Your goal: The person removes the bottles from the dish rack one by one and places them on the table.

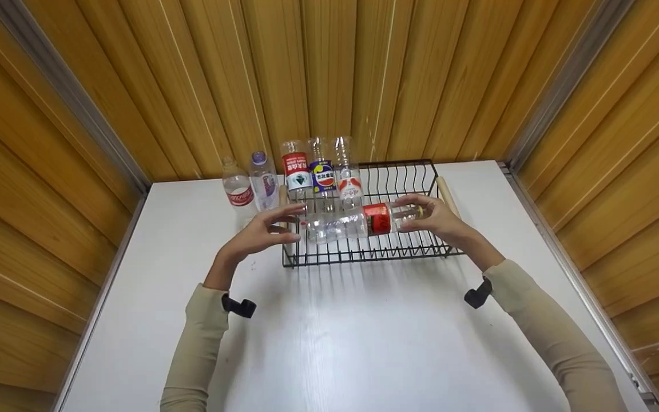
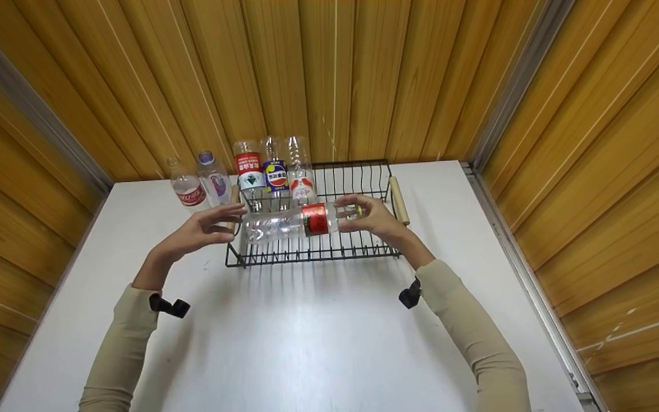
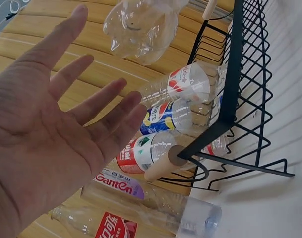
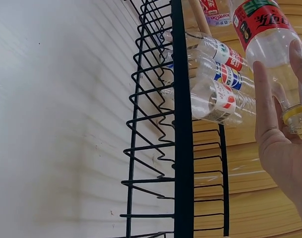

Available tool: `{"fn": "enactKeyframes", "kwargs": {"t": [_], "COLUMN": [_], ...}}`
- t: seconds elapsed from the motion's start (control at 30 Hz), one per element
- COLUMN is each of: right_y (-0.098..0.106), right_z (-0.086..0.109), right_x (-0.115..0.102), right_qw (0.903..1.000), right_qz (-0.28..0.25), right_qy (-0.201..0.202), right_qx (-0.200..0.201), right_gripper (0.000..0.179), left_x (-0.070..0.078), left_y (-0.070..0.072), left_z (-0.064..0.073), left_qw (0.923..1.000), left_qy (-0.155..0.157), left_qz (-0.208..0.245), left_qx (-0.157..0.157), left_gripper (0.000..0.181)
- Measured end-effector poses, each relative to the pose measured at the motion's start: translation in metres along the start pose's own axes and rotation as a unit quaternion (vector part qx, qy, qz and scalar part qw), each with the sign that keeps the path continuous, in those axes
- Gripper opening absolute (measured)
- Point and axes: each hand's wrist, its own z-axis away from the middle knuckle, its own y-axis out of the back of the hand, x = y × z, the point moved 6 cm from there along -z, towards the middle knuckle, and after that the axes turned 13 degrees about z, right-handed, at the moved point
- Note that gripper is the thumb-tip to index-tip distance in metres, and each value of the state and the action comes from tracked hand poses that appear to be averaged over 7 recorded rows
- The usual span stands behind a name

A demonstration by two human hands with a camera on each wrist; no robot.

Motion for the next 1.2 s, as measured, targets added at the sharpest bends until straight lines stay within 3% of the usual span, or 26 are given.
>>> {"fn": "enactKeyframes", "kwargs": {"t": [0.3,0.57,0.8,0.93,1.2], "right_y": [-0.008,-0.013,-0.013,-0.012,-0.009], "right_z": [-0.002,-0.002,-0.002,-0.001,-0.002], "right_x": [-0.008,-0.012,-0.017,-0.018,-0.009], "right_qw": [0.9999,0.9991,0.9985,0.9985,0.9978], "right_qz": [0.002,0.04,0.048,0.043,0.054], "right_qy": [0.01,-0.001,0.008,0.016,0.021], "right_qx": [-0.01,-0.014,-0.024,-0.028,-0.033], "right_gripper": [0.056,0.058,0.056,0.055,0.055], "left_x": [0.002,0.004,0.007,0.006,0.002], "left_y": [-0.018,-0.032,-0.04,-0.042,-0.039], "left_z": [-0.011,-0.014,-0.016,-0.016,-0.015], "left_qw": [0.999,0.9964,0.993,0.9931,0.9952], "left_qy": [-0.003,0.029,0.019,0.01,0.023], "left_qz": [-0.01,-0.038,-0.063,-0.06,-0.038], "left_qx": [-0.043,-0.07,-0.098,-0.1,-0.087], "left_gripper": [0.054,0.061,0.068,0.065,0.061]}}
